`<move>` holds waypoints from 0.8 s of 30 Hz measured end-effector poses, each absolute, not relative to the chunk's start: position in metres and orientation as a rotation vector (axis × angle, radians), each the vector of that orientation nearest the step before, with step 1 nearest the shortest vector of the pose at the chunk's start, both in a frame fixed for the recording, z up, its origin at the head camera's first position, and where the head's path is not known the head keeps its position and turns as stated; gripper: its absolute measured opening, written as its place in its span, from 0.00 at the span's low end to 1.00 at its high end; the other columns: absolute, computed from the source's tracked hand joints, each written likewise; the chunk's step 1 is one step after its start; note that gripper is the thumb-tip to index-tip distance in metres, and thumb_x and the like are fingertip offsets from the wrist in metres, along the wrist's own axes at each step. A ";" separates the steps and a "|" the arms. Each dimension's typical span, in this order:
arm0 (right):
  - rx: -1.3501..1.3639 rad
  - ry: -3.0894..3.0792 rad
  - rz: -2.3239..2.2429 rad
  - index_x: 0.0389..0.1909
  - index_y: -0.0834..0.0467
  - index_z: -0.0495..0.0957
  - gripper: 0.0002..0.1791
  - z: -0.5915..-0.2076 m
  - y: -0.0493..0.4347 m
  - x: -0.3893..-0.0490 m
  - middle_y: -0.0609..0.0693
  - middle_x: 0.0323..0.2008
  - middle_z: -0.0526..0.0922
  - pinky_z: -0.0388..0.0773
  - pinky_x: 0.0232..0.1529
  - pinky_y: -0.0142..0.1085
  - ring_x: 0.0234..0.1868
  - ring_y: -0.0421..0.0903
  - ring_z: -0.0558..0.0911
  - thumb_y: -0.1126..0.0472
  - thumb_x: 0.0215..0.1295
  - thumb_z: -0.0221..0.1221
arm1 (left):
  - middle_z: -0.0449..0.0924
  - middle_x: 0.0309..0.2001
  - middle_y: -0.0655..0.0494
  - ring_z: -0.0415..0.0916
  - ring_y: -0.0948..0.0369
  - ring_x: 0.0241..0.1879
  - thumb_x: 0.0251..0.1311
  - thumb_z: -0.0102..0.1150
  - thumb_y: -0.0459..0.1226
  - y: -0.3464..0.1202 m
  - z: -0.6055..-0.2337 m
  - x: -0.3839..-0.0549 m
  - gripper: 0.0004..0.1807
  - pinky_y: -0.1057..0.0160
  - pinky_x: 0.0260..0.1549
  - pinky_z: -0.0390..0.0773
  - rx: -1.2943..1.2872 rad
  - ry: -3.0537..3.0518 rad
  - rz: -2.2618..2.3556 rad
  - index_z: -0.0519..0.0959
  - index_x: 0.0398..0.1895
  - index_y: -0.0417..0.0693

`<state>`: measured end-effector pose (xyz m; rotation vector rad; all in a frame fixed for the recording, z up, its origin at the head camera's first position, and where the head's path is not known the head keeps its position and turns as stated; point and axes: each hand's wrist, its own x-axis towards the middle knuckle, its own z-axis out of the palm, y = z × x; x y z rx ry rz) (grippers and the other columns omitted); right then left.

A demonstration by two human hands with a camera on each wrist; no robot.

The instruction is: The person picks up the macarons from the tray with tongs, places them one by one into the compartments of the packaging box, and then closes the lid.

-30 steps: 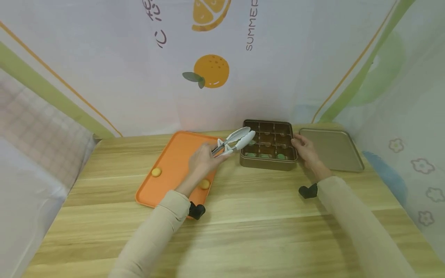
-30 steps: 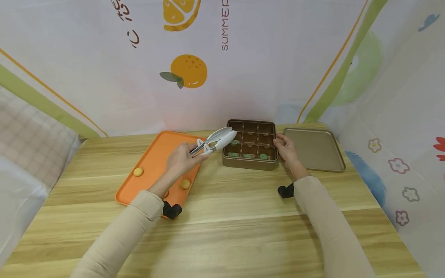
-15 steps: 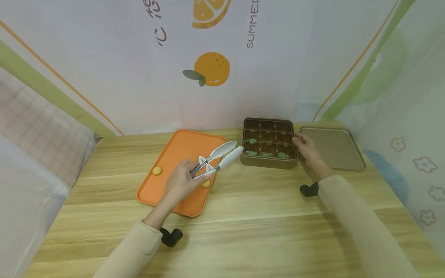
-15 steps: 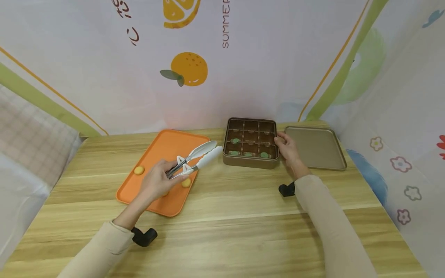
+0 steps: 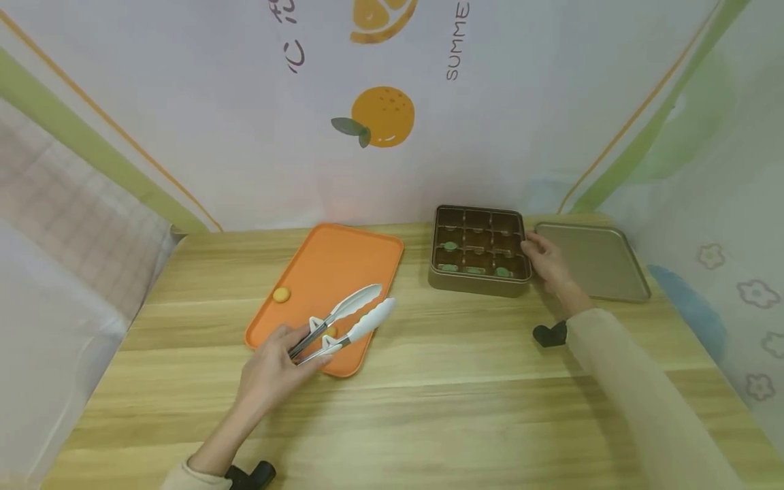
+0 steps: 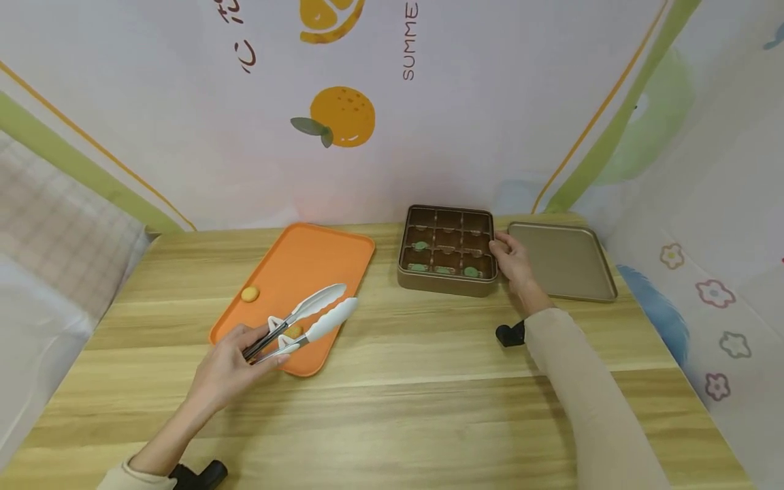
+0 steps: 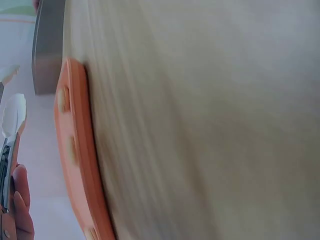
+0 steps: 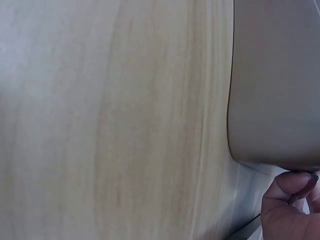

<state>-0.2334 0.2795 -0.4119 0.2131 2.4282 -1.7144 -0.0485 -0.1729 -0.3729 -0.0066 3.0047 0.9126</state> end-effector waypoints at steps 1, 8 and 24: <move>0.222 2.419 -1.724 0.73 0.57 0.45 0.35 -0.412 0.279 -0.233 0.65 0.71 0.46 0.50 0.68 0.55 0.70 0.65 0.51 0.47 0.73 0.42 | 0.73 0.37 0.58 0.65 0.65 0.23 0.46 0.69 0.55 -0.177 -0.373 -0.044 0.36 0.66 0.19 0.63 -0.021 3.012 0.905 0.76 0.58 0.49; 0.210 2.409 -1.731 0.73 0.57 0.45 0.35 -0.412 0.279 -0.233 0.66 0.68 0.50 0.51 0.68 0.54 0.67 0.63 0.55 0.47 0.73 0.42 | 0.73 0.35 0.59 0.63 0.66 0.24 0.45 0.69 0.57 -0.200 -0.376 -0.020 0.36 0.67 0.19 0.62 -0.102 3.070 0.844 0.77 0.57 0.49; 0.187 2.420 -1.731 0.73 0.58 0.44 0.34 -0.408 0.278 -0.231 0.64 0.72 0.41 0.42 0.68 0.58 0.71 0.65 0.43 0.49 0.73 0.42 | 0.72 0.33 0.55 0.61 0.67 0.22 0.44 0.70 0.55 -0.226 -0.381 -0.001 0.37 0.68 0.18 0.61 -0.145 3.121 0.753 0.77 0.55 0.42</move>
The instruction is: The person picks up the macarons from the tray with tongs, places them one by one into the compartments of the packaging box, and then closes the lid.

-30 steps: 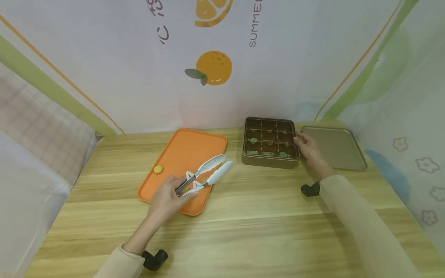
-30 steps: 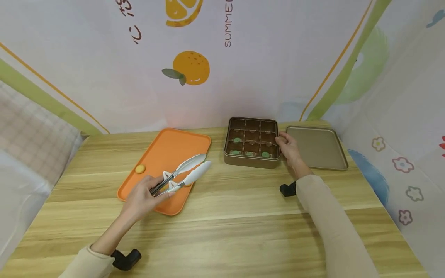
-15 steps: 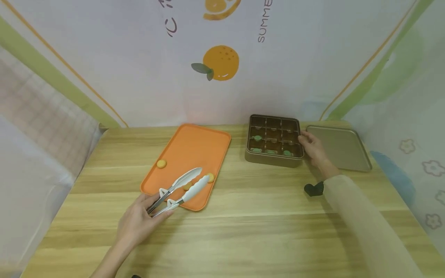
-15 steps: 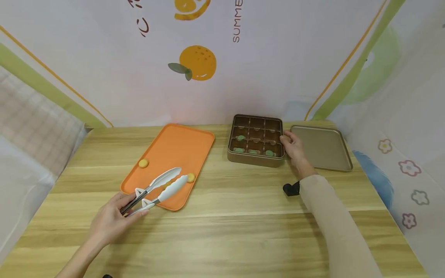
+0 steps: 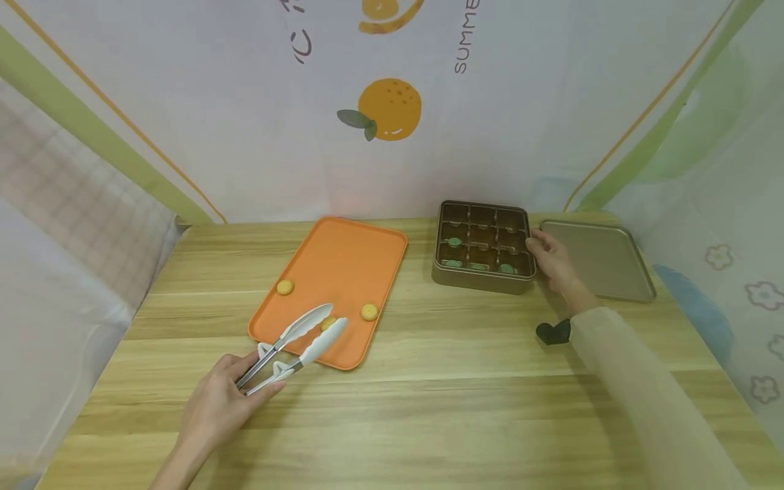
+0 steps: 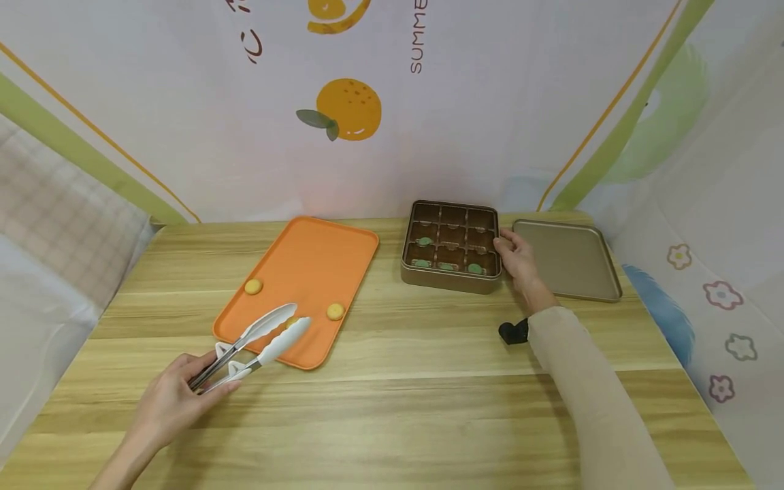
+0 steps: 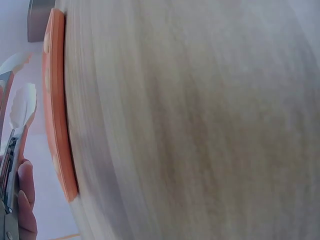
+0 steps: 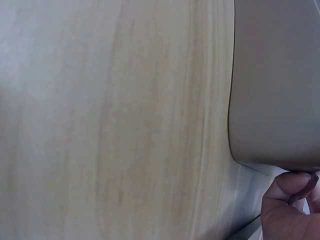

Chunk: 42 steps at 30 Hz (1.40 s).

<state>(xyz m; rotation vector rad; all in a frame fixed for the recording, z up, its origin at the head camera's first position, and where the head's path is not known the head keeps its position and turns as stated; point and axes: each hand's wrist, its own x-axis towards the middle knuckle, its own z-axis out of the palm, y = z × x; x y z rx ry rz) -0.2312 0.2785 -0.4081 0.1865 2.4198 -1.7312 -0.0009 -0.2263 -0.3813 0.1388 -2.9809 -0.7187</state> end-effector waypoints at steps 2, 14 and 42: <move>0.184 2.417 -1.732 0.73 0.58 0.44 0.34 -0.408 0.279 -0.231 0.64 0.72 0.40 0.42 0.68 0.58 0.71 0.65 0.43 0.49 0.73 0.43 | 0.72 0.33 0.55 0.62 0.66 0.22 0.45 0.70 0.55 -0.228 -0.381 -0.001 0.37 0.67 0.17 0.61 0.145 -2.995 -0.714 0.77 0.56 0.42; 0.184 2.406 -1.761 0.73 0.61 0.45 0.35 -0.408 0.279 -0.231 0.63 0.73 0.38 0.42 0.69 0.56 0.72 0.64 0.42 0.49 0.73 0.43 | 0.74 0.41 0.54 0.65 0.64 0.25 0.46 0.66 0.59 -0.237 -0.377 -0.002 0.42 0.66 0.20 0.62 0.136 -3.109 -0.635 0.74 0.59 0.41; 0.176 2.459 -1.700 0.73 0.59 0.45 0.35 -0.409 0.279 -0.232 0.63 0.72 0.43 0.46 0.69 0.55 0.72 0.62 0.46 0.48 0.73 0.42 | 0.71 0.31 0.57 0.61 0.66 0.20 0.46 0.67 0.57 -0.240 -0.380 -0.005 0.39 0.67 0.16 0.60 0.100 -3.126 -0.574 0.76 0.57 0.40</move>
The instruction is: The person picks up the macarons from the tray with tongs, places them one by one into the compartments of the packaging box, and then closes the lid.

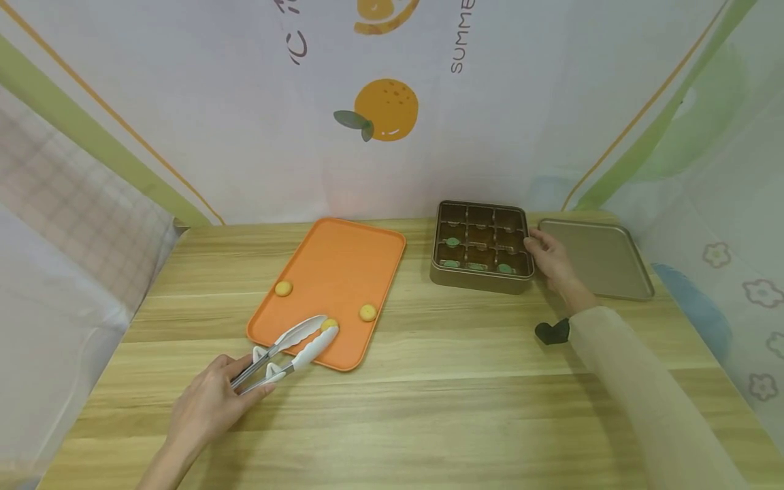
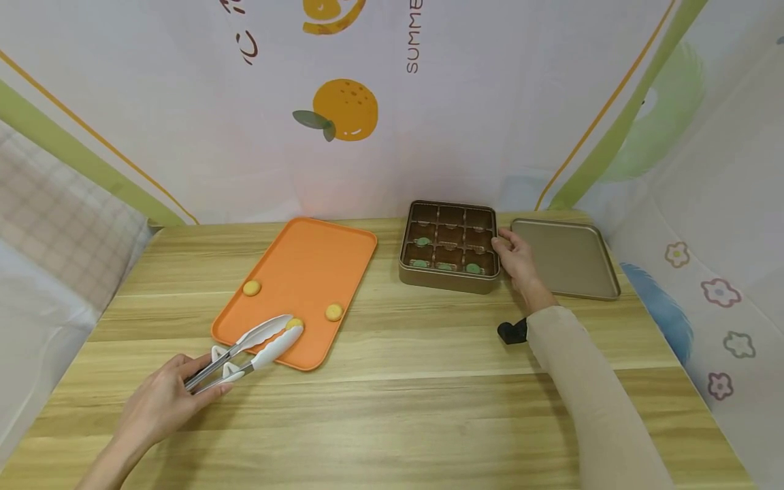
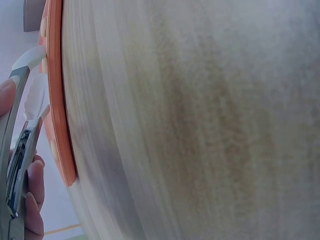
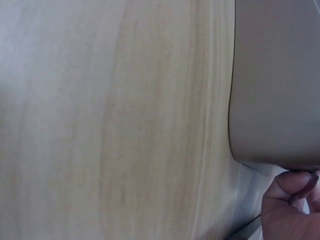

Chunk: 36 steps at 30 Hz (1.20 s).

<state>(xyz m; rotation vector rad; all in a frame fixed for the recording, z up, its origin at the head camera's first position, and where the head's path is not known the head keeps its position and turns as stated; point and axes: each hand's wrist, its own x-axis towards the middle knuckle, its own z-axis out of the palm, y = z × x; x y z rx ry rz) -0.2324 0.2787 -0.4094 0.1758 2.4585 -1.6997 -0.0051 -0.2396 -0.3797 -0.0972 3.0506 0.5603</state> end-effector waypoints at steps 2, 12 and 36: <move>0.173 2.467 -1.696 0.73 0.59 0.45 0.35 -0.409 0.278 -0.233 0.62 0.73 0.41 0.46 0.68 0.55 0.72 0.63 0.44 0.48 0.73 0.42 | 0.72 0.32 0.57 0.61 0.66 0.20 0.46 0.68 0.56 -0.239 -0.380 -0.005 0.38 0.67 0.16 0.60 -0.095 3.059 0.559 0.76 0.56 0.40; 0.201 2.476 -1.708 0.73 0.60 0.45 0.34 -0.408 0.287 -0.229 0.64 0.72 0.46 0.47 0.68 0.55 0.71 0.63 0.48 0.49 0.74 0.41 | 0.73 0.34 0.56 0.62 0.65 0.21 0.47 0.67 0.56 -0.233 -0.379 -0.012 0.38 0.66 0.17 0.61 -0.063 3.059 0.586 0.76 0.56 0.41; 0.201 2.422 -1.741 0.73 0.59 0.46 0.33 -0.412 0.279 -0.233 0.59 0.74 0.38 0.42 0.68 0.58 0.73 0.62 0.42 0.50 0.74 0.43 | 0.75 0.40 0.48 0.70 0.55 0.32 0.50 0.66 0.55 -0.165 -0.344 -0.103 0.35 0.64 0.22 0.63 0.146 3.018 0.810 0.76 0.58 0.45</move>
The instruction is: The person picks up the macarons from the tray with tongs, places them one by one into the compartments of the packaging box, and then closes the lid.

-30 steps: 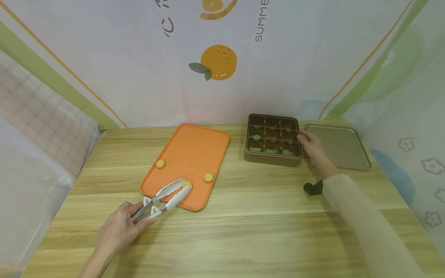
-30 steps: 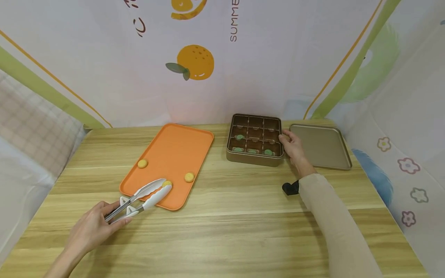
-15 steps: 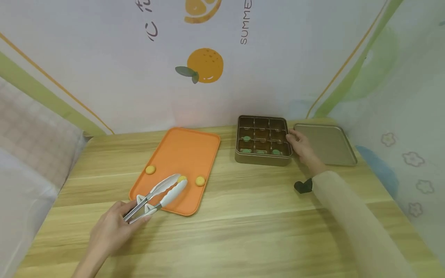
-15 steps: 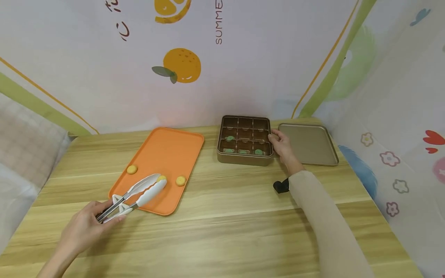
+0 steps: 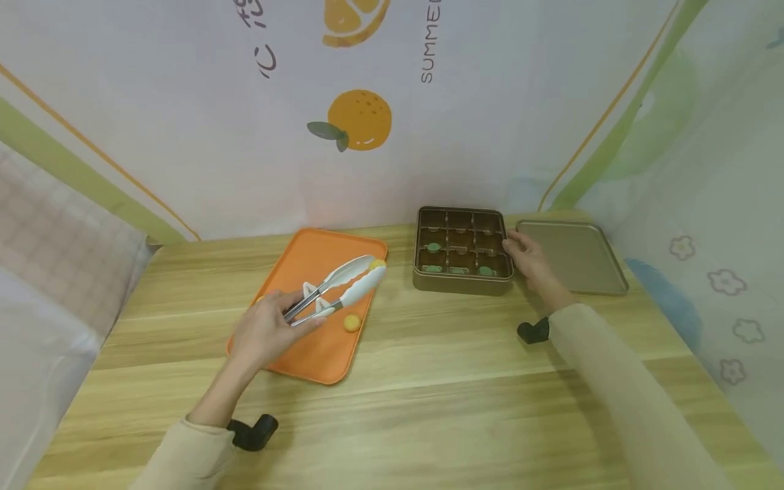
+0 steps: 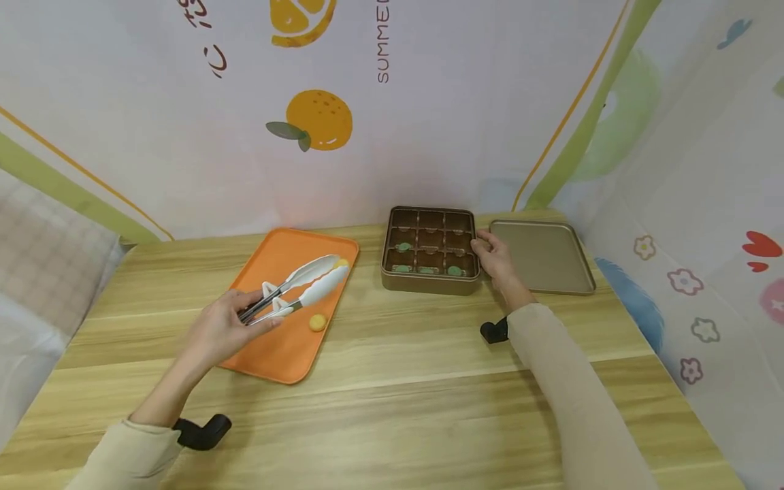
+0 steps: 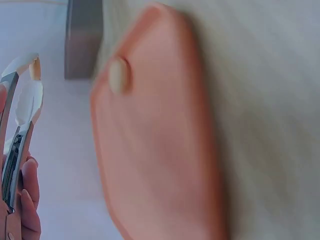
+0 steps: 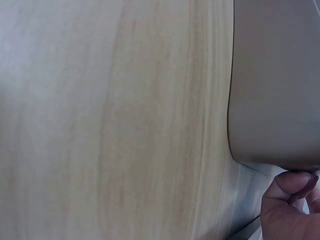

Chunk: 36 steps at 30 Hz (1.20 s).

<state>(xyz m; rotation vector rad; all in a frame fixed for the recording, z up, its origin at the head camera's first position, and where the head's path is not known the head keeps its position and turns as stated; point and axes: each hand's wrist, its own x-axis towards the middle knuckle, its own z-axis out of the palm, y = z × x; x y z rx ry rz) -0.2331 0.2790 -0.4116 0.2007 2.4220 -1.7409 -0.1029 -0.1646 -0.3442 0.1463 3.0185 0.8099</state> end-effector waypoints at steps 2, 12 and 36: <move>0.193 2.427 -1.741 0.73 0.59 0.46 0.33 -0.411 0.279 -0.233 0.59 0.74 0.40 0.43 0.69 0.56 0.73 0.61 0.43 0.51 0.74 0.43 | 0.74 0.37 0.50 0.69 0.56 0.31 0.50 0.66 0.55 -0.150 -0.342 -0.116 0.34 0.63 0.22 0.62 0.180 3.013 0.823 0.76 0.58 0.47; 0.199 2.435 -1.739 0.73 0.60 0.47 0.33 -0.413 0.278 -0.234 0.60 0.73 0.43 0.45 0.69 0.54 0.72 0.61 0.45 0.51 0.74 0.43 | 0.75 0.37 0.55 0.66 0.58 0.28 0.49 0.64 0.59 -0.079 -0.344 -0.171 0.30 0.62 0.21 0.62 0.217 2.977 0.858 0.77 0.57 0.63; 0.202 2.486 -1.742 0.72 0.61 0.49 0.32 -0.418 0.280 -0.236 0.61 0.73 0.46 0.49 0.68 0.53 0.72 0.62 0.49 0.53 0.73 0.45 | 0.75 0.49 0.53 0.68 0.59 0.34 0.48 0.66 0.58 -0.003 -0.365 -0.208 0.35 0.63 0.26 0.65 0.110 2.943 0.773 0.75 0.60 0.58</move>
